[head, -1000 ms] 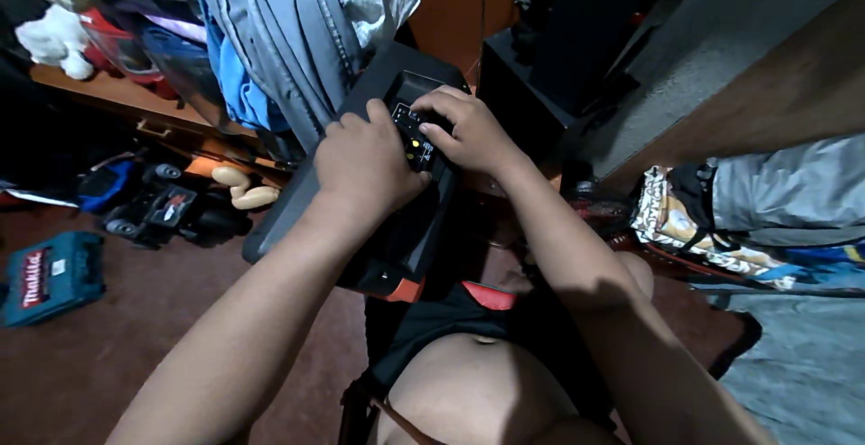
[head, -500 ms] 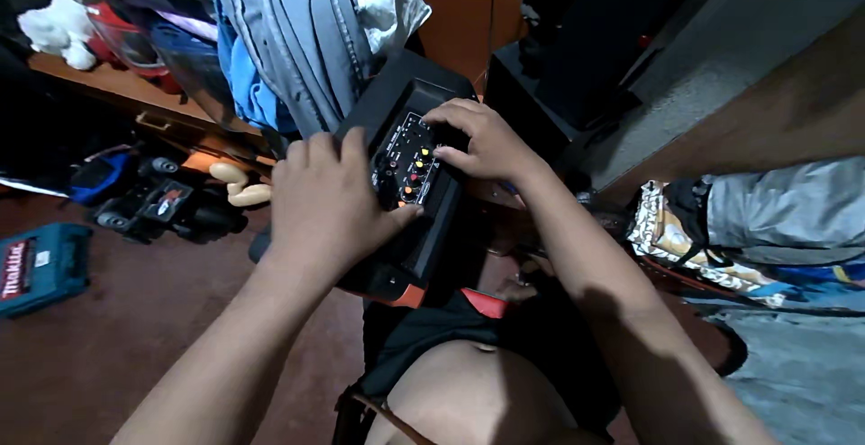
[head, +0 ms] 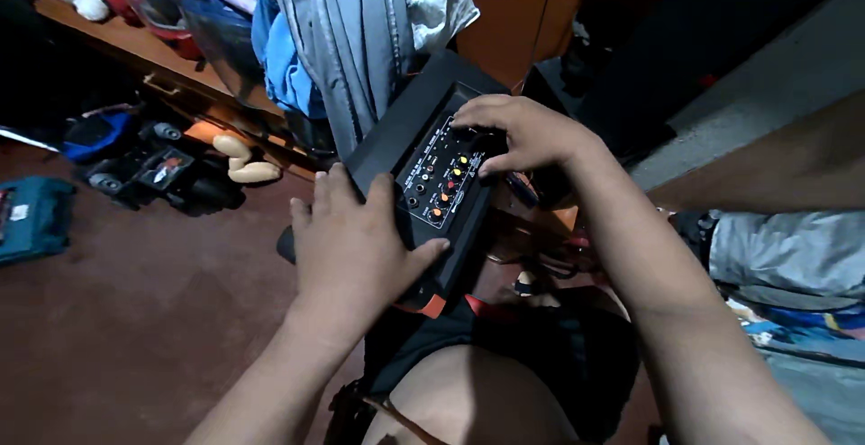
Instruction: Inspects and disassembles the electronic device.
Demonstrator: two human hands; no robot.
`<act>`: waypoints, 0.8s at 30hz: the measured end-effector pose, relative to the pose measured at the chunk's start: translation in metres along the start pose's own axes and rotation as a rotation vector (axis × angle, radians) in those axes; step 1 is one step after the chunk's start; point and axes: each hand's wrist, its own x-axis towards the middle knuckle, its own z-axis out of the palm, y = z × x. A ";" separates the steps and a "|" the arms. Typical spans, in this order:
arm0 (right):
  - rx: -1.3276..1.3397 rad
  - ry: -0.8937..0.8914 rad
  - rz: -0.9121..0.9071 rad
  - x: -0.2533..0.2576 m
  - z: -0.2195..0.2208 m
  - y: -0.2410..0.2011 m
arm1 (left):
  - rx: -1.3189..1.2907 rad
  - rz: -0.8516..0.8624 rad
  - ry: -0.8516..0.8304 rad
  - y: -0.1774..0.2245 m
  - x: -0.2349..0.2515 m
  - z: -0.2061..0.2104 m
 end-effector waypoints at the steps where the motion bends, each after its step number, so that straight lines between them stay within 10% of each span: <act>1: -0.004 -0.001 -0.002 0.001 0.000 0.001 | -0.001 -0.007 0.000 0.003 0.000 0.001; 8: 0.088 0.070 0.000 -0.012 0.005 0.009 | -0.166 0.026 0.224 -0.023 -0.027 0.013; 16: 0.380 0.679 0.365 -0.016 0.030 0.042 | -1.010 -0.311 0.350 -0.052 -0.074 0.068; 24: 0.548 0.563 0.677 0.002 0.032 0.038 | -1.189 -0.310 0.399 -0.086 -0.076 0.089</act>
